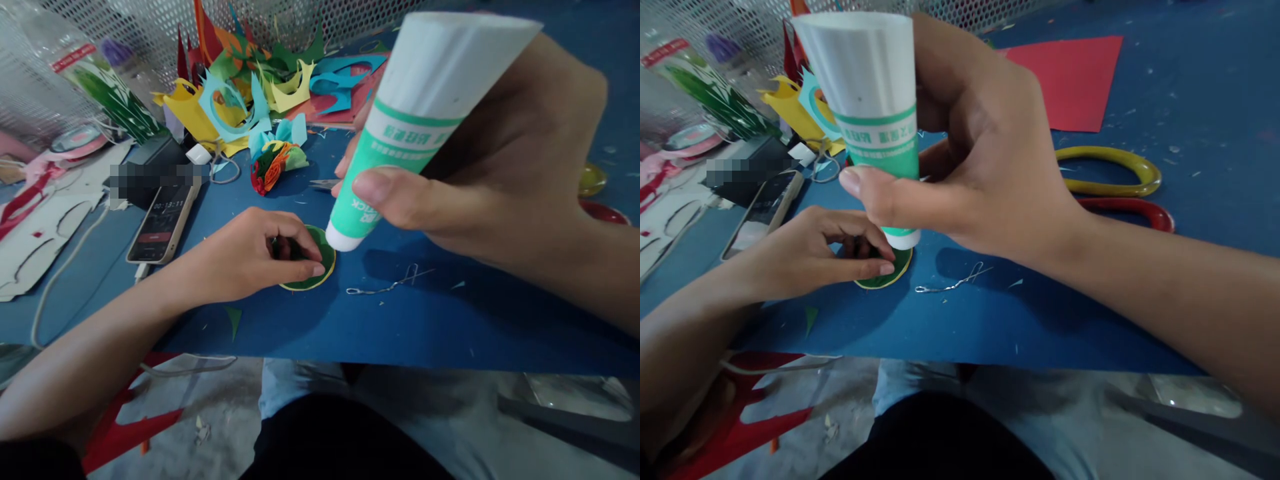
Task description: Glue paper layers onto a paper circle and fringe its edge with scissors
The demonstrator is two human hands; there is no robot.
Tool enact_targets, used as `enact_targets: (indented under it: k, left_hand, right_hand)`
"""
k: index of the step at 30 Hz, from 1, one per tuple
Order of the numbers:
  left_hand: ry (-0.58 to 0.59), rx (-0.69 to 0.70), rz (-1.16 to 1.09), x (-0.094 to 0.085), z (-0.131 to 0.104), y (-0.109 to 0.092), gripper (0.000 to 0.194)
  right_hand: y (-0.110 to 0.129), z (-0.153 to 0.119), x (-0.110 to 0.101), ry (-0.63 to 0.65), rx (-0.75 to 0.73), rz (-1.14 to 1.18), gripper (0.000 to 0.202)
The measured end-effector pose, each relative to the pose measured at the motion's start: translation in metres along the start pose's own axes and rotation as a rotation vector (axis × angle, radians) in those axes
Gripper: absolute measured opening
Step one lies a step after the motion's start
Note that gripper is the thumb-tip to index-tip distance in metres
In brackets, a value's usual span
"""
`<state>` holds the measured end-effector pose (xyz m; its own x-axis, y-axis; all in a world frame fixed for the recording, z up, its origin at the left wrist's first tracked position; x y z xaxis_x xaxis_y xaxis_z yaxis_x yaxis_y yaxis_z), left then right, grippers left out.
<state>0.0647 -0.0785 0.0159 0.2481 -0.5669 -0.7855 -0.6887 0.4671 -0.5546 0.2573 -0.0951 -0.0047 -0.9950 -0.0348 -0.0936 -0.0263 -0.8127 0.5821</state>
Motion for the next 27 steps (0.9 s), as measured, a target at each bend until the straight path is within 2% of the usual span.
enact_targets:
  k: [9, 16, 21, 27]
  left_hand:
    - [0.007, 0.058, -0.029, 0.001, 0.001, 0.005, 0.013]
    - [0.019, -0.002, -0.026, 0.001, 0.000, 0.002, 0.013]
    - [-0.091, -0.015, 0.074, 0.006, -0.005, -0.005, 0.011]
    - [-0.241, 0.123, 0.419, 0.017, -0.016, -0.016, 0.007]
  right_hand:
    - [0.001, 0.001, 0.000, -0.021, -0.045, -0.055, 0.028]
    - [0.008, -0.002, -0.002, 0.030, 0.136, -0.193, 0.026]
    - [0.009, -0.003, -0.003, 0.048, 0.100, -0.187, 0.026]
    - [0.010, -0.004, -0.006, 0.086, 0.060, -0.310, 0.020]
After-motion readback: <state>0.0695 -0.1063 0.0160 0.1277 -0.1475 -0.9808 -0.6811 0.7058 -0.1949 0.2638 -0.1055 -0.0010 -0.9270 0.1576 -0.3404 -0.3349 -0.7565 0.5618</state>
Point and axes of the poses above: each hand's wrist, its own z-axis towards the middle knuckle, its own x-axis out of the palm, y = z × x, the point moved 1 cm from there along z, towards the middle knuckle, and after that the axes turned 4 degrees about z, right-handed, at the moved point
